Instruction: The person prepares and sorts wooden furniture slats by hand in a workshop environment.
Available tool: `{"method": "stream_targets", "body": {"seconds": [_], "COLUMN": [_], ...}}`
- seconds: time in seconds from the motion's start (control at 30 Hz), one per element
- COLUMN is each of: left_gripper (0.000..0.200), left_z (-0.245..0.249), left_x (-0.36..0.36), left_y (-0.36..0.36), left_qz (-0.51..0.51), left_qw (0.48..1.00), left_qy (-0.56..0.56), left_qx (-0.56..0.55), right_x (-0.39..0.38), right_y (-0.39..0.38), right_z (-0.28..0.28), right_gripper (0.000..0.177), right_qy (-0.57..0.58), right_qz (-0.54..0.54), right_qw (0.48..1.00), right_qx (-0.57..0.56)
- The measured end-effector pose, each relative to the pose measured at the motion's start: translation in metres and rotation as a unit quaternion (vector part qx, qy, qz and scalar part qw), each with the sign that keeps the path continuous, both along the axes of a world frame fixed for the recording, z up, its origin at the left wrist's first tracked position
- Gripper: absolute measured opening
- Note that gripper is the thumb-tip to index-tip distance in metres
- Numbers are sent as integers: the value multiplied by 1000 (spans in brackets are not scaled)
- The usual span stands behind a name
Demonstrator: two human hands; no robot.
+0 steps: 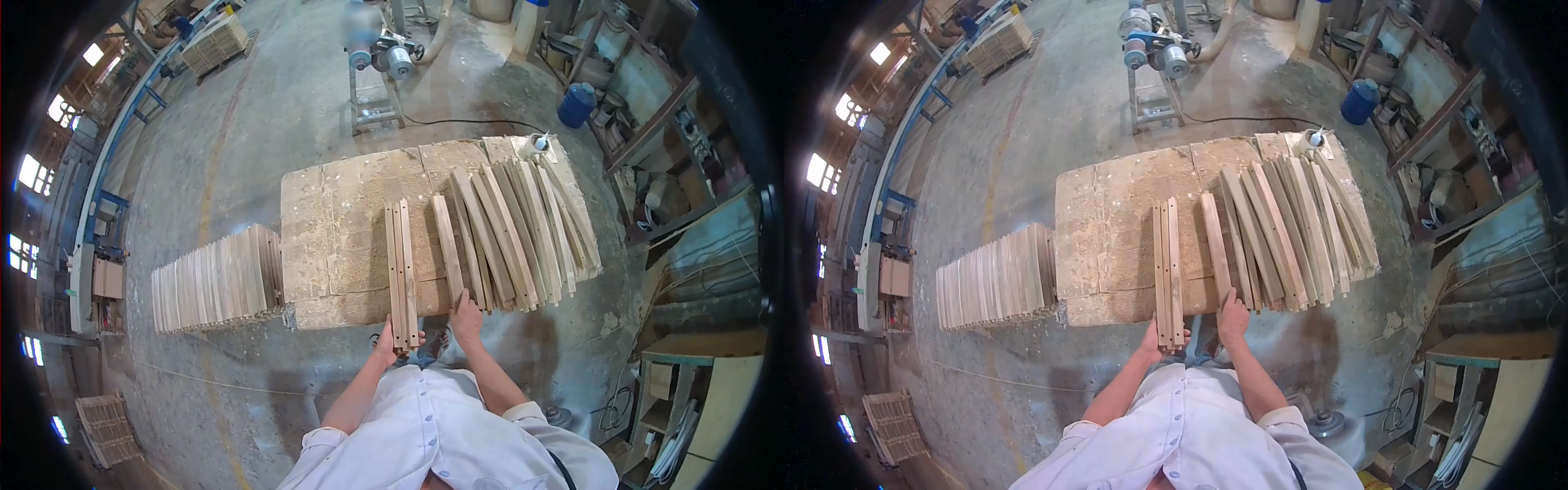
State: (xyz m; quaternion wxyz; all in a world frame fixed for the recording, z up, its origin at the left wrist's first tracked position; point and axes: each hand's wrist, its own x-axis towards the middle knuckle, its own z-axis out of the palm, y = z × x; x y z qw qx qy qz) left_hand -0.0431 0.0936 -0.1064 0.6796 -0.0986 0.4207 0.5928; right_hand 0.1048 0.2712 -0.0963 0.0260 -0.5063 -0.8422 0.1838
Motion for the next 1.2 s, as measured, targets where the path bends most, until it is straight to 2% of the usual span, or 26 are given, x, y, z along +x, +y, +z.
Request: {"method": "stream_targets", "body": {"seconds": [0.03,0.07,0.1,0.13,0.27,0.37,0.5,0.57,0.67,0.7,0.77,0.83,0.87,0.97,1.07,1.13,1.2], "left_gripper": [85,85,85,84,80,77,74,71,67,66,64,68,71,72,74,74,74], "left_z": [-2,-4,-6,-5,5,0,-21,-6,12,16,8,9,7,21,21,25,24], "left_x": [-1,-1,-2,-2,3,2,1,4,6,5,3,3,-2,-3,-27,-56,-84], "left_y": [-2,-4,-4,-3,3,2,1,3,8,8,3,3,3,1,-9,-18,-40], "left_qz": [-3,-8,-3,1,11,11,-9,-12,-20,-25,-49,-65,-111,-104,-181,-279,-354], "left_qw": [1000,1000,1000,1000,1000,1000,998,998,998,998,999,998,993,994,982,955,923], "left_qy": [2,2,-10,-23,8,24,49,49,39,34,13,2,8,20,51,97,150], "left_qx": [4,8,11,15,0,-16,-34,-44,-47,-45,-16,3,41,12,1,4,10], "right_x": [3,2,0,0,-10,-17,-24,-27,-37,-40,-60,-80,-88,-111,-123,-121,-104], "right_y": [-1,-2,-2,-1,-22,-26,-25,-25,-24,-28,-47,-61,-65,-66,-73,-82,-96], "right_z": [12,18,25,25,29,34,24,17,18,20,67,87,91,68,68,81,82], "right_gripper": [57,57,58,59,52,50,48,45,46,53,67,83,91,101,95,87,81], "right_qy": [64,165,261,349,380,374,353,351,251,210,122,100,90,81,113,184,244], "right_qz": [16,5,-7,-20,-57,-39,9,37,30,20,-3,-53,-80,-103,-150,-168,-200], "right_qw": [997,972,920,841,761,764,798,816,880,916,969,977,980,984,975,957,923], "right_qx": [-31,-165,-293,-413,-522,-525,-489,-458,-401,-342,-216,-179,-161,-122,-122,-148,-220]}}
